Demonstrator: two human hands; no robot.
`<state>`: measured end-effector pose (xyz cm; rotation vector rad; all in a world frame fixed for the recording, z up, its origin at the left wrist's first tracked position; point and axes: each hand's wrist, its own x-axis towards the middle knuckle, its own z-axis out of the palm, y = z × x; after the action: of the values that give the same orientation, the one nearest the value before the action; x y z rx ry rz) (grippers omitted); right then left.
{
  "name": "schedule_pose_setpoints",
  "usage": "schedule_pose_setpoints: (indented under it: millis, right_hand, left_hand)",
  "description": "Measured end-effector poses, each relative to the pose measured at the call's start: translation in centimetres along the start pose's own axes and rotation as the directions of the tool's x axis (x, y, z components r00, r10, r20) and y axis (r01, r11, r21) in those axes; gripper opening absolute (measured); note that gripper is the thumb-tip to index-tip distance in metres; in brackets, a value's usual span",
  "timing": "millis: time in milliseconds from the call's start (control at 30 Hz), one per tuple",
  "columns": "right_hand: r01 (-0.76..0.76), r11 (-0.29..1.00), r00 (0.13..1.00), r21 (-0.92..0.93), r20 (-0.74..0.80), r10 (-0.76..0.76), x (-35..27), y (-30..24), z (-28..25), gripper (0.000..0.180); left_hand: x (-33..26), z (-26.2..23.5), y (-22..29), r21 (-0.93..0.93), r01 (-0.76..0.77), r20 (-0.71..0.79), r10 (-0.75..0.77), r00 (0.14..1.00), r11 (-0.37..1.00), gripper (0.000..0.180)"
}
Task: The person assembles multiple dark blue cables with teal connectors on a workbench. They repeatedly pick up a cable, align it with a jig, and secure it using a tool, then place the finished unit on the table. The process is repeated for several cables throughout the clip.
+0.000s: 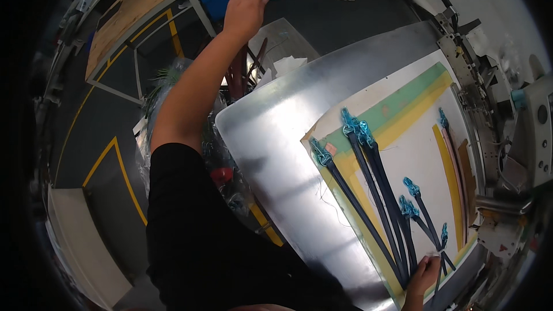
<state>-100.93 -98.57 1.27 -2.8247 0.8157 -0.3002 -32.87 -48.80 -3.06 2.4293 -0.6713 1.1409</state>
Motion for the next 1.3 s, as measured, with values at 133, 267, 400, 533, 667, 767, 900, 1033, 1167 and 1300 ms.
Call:
schedule_pose_setpoints:
  millis: [133,267,400,533,667,767,900,1033,1167,1300]
  right_hand:
    - [-0.072,0.967,0.994,0.243,0.098,0.049,1.3,0.1,-0.7,0.021]
    - [0.027,0.957,0.999,0.290,-0.048,-0.013,5.1,0.0,-2.7,0.029]
    - [0.520,0.819,0.840,0.245,-0.323,-0.436,8.9,-12.6,-10.7,0.019]
    - [0.797,0.508,0.590,0.326,-0.599,-0.541,9.6,-20.2,-13.7,0.049]
    - [0.732,0.340,0.673,0.590,-0.552,-0.492,6.5,-25.8,-17.1,0.065]
    - [0.707,0.387,0.678,0.591,-0.412,-0.609,5.4,-21.7,-17.1,0.041]
    - [0.506,0.662,0.837,0.553,-0.130,-0.531,2.2,-15.6,-19.5,0.007]
    - [0.339,0.786,0.923,0.517,-0.020,-0.385,-1.7,-4.8,-19.2,0.010]
    - [0.235,0.848,0.933,0.475,0.133,-0.333,-4.1,-3.0,-17.2,0.017]
    - [0.200,0.912,0.939,0.357,0.197,-0.283,-4.8,-2.5,-13.5,0.025]
  left_hand:
    - [7.2,-11.0,5.1,-0.046,-0.088,-0.347,0.066,0.935,0.995,0.019]
    - [12.3,-23.3,16.2,-0.311,-0.122,-0.495,-0.052,0.867,0.943,0.016]
    - [14.1,-32.9,27.3,-0.790,-0.318,-0.468,-0.181,0.865,0.523,0.023]
    - [15.3,-38.2,38.4,-0.899,-0.426,-0.425,0.030,0.905,0.105,0.027]
    - [14.2,-42.6,45.7,-0.859,-0.513,-0.507,-0.152,0.848,0.005,0.031]
    - [13.7,-46.6,46.0,-0.898,-0.157,-0.148,-0.054,0.987,-0.410,0.030]
    - [14.1,-45.5,43.0,-0.919,-0.135,0.029,-0.404,0.914,-0.371,0.026]
    - [11.2,-32.3,37.9,-0.922,0.208,0.283,-0.204,0.937,-0.325,0.016]
    - [4.0,-22.6,33.5,-0.852,0.523,0.512,-0.156,0.845,0.037,0.025]
    - [-1.9,-18.7,32.0,-0.568,0.717,0.645,-0.322,0.693,0.403,0.034]
